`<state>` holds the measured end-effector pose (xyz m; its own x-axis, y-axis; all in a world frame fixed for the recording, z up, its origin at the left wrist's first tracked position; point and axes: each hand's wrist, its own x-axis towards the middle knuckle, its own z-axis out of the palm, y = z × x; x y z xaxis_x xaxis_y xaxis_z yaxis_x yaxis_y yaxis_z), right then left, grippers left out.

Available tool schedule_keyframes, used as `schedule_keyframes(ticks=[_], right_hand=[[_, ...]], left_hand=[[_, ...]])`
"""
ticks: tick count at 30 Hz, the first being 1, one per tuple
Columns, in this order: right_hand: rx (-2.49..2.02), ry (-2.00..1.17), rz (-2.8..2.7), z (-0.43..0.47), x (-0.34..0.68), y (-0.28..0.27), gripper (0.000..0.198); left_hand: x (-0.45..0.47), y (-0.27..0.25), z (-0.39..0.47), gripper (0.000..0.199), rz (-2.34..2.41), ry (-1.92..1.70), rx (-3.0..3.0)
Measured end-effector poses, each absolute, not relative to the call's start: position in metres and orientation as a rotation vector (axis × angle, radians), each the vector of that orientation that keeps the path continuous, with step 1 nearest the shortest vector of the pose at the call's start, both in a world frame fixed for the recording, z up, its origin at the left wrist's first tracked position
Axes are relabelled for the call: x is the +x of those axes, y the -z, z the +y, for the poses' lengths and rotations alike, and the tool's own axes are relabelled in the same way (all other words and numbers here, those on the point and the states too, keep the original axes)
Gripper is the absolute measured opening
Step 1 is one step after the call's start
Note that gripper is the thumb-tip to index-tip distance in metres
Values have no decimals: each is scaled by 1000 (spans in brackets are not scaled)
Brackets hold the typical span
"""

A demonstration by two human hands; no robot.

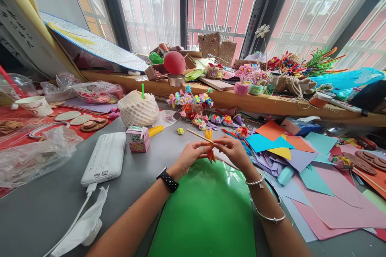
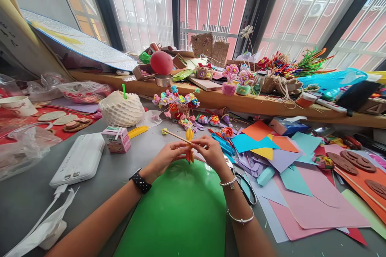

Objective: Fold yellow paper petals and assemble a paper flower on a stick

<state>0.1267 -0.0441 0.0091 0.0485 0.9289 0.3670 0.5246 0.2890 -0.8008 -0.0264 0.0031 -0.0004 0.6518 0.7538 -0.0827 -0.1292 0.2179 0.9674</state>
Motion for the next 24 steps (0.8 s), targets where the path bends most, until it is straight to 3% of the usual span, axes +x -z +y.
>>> schedule_keyframes(ticks=[9, 24], right_hand=[[-1445, -91, -1776, -46, 114, -1, 24], [-1542, -46, -1736, -46, 105, 2, 25]], left_hand=[[-27, 4, 4, 29, 641, -662, 1066], [-26, 2, 4, 27, 739, -692, 1018]])
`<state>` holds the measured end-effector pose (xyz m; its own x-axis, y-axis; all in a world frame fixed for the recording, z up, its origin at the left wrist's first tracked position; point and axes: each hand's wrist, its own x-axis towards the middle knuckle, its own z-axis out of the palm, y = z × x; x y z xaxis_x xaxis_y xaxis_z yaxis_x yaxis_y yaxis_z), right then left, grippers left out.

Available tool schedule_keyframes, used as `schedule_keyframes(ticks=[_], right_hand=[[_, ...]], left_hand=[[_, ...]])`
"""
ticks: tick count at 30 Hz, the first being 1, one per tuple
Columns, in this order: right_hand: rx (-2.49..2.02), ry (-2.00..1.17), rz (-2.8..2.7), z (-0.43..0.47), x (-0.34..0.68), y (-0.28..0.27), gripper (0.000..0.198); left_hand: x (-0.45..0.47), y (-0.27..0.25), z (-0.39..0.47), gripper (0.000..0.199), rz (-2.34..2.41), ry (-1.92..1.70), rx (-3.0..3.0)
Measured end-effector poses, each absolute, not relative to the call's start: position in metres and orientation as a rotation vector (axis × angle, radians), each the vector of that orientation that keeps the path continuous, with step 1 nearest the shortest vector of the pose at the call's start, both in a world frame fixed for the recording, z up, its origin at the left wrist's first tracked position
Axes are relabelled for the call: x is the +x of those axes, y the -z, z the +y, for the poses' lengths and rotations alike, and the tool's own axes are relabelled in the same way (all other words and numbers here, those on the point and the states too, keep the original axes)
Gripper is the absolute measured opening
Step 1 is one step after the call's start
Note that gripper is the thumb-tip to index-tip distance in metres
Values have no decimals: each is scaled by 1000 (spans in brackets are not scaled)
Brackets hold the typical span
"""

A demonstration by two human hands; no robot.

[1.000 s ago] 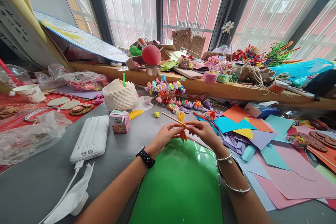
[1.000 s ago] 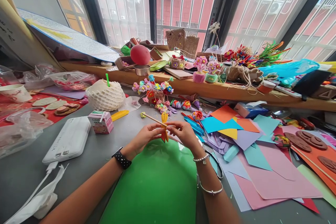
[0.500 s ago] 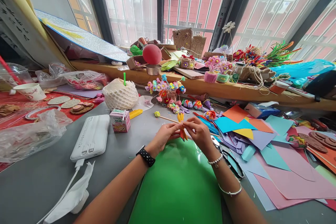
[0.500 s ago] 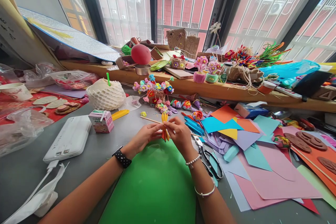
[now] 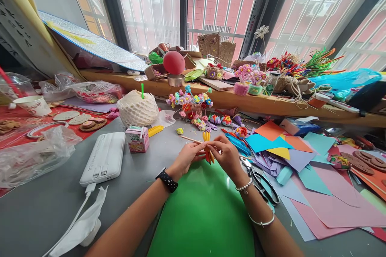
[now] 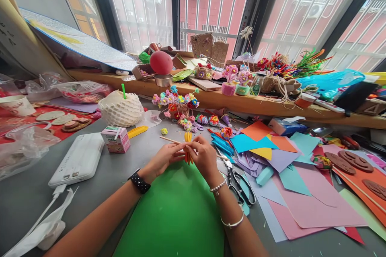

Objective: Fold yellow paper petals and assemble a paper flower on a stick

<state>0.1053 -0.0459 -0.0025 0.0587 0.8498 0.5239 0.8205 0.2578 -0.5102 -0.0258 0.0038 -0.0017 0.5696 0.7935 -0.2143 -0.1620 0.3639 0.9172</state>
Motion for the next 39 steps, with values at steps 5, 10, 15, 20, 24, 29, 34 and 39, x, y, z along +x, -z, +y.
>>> schedule_keyframes(ticks=[5, 10, 15, 20, 24, 29, 34, 39], right_hand=[[-1535, -31, -1726, -47, 103, 1, 25], [-1518, -63, -1730, -47, 102, 1, 26], [-1517, -197, -1638, -44, 104, 2, 26], [-1509, -333, -1555, -41, 111, 2, 26], [-1517, -442, -1498, -41, 115, 1, 28], [-1466, -374, -1438, -43, 106, 2, 26], [-1401, -184, -1578, -46, 97, 2, 16], [-1397, -276, -1567, -45, 100, 3, 17]], left_hand=[[-26, 2, 5, 28, 711, -696, 1029], [-27, 2, 5, 29, 678, -706, 1034], [-25, 3, 4, 31, 706, -701, 1052], [-23, 2, 2, 32, 706, -687, 1116], [-22, -3, 0, 29, 703, -733, 1147], [-24, -5, 1, 27, 709, -751, 1133], [-28, -4, 3, 22, 717, -750, 1103], [-26, -5, 2, 21, 743, -772, 1098]])
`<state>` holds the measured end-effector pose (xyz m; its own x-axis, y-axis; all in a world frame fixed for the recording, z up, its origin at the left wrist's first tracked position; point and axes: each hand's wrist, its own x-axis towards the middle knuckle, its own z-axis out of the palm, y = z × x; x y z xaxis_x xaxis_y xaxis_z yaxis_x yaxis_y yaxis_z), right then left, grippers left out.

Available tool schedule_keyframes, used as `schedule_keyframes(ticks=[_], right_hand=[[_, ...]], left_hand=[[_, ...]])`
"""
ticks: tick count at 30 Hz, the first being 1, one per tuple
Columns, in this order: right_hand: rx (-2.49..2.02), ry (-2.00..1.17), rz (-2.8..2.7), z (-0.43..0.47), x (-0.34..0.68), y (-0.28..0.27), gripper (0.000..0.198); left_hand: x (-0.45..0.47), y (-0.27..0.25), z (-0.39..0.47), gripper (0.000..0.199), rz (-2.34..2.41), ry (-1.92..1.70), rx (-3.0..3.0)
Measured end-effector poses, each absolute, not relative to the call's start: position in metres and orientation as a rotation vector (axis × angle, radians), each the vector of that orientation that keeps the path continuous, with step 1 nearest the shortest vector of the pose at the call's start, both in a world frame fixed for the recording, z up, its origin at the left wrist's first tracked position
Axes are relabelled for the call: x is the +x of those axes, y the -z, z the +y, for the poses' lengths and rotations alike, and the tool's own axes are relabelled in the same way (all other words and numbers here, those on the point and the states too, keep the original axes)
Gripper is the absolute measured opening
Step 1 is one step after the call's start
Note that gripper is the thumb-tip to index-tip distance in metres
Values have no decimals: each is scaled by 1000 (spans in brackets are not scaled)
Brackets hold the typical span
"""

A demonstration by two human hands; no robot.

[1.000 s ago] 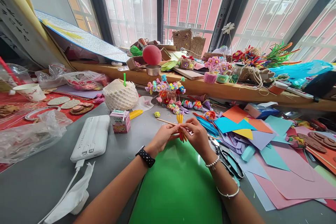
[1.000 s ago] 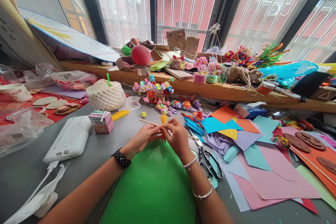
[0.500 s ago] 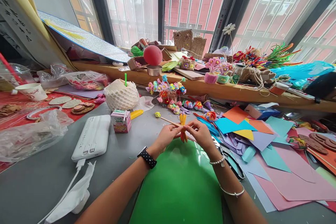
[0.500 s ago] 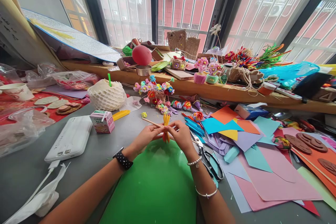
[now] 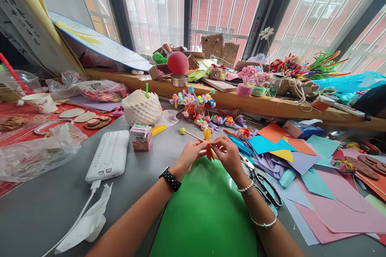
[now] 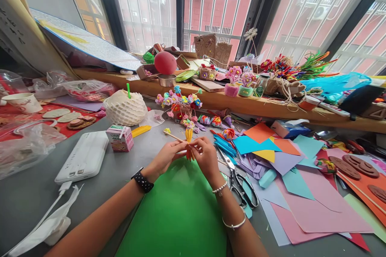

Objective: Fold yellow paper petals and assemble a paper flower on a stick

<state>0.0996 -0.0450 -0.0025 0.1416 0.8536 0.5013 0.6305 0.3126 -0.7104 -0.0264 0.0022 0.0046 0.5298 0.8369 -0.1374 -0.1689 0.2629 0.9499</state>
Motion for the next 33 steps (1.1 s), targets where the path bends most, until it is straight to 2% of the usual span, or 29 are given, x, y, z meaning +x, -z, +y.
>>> schedule_keyframes(ticks=[5, 11, 17, 22, 33], right_hand=[[-1459, -345, -1466, -43, 105, 1, 28], [-1655, -596, -1454, -40, 114, 3, 44], [-1565, -800, -1504, -38, 116, 3, 54], [-1581, -872, -1477, -37, 119, 6, 53], [-1625, -705, -1479, -42, 118, -4, 47]], left_hand=[[-25, -4, 3, 23, 761, -773, 1129], [-25, 3, 7, 23, 717, -822, 1262], [-26, 5, 9, 21, 650, -845, 1552], [-25, 4, 9, 22, 662, -843, 1555], [-24, -4, 3, 29, 676, -825, 1404]])
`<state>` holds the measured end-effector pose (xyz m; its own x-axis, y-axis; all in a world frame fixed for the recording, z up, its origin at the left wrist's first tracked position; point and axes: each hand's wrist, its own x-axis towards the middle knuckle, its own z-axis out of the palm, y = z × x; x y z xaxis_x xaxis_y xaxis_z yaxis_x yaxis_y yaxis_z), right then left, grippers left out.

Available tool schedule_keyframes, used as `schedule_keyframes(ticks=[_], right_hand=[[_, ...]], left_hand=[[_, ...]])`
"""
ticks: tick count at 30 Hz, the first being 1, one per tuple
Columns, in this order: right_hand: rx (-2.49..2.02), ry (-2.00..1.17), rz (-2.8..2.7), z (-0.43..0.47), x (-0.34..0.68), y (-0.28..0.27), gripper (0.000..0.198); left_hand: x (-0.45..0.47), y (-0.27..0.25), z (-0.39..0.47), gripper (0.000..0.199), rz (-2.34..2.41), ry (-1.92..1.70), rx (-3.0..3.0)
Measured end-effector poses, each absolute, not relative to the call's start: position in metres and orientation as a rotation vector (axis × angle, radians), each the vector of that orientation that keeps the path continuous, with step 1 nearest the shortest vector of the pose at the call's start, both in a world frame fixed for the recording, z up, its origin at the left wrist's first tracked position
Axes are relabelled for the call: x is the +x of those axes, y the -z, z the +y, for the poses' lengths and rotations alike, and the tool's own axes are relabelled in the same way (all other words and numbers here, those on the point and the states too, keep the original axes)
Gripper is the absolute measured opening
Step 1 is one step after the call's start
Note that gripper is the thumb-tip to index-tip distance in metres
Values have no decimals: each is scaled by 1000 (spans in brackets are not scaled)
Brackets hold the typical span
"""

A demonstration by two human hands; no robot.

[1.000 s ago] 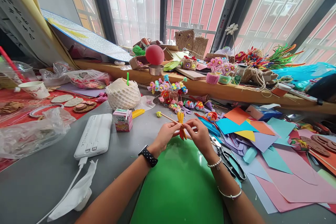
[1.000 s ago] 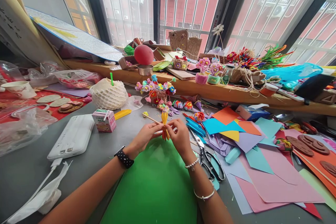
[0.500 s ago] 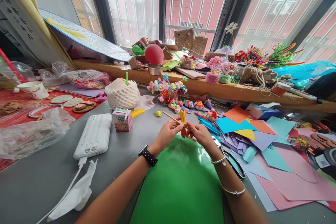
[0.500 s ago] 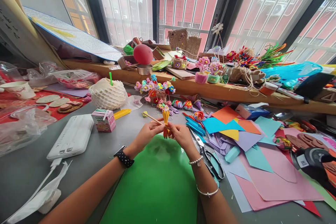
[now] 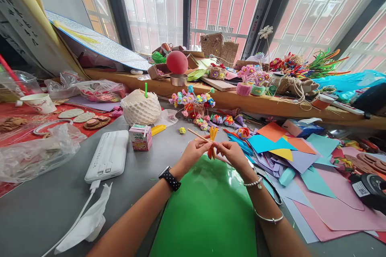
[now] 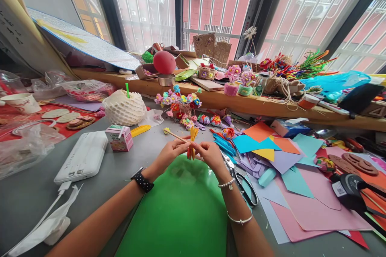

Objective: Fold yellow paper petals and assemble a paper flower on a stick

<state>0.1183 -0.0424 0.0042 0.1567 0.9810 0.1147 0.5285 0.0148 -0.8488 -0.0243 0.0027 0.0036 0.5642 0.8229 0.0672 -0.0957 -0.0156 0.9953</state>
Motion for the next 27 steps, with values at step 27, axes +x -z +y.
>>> schedule_keyframes(ticks=[27], right_hand=[[-1709, -353, -1524, -41, 120, 2, 42]], left_hand=[[-22, 2, 4, 35, 687, -803, 1320]])
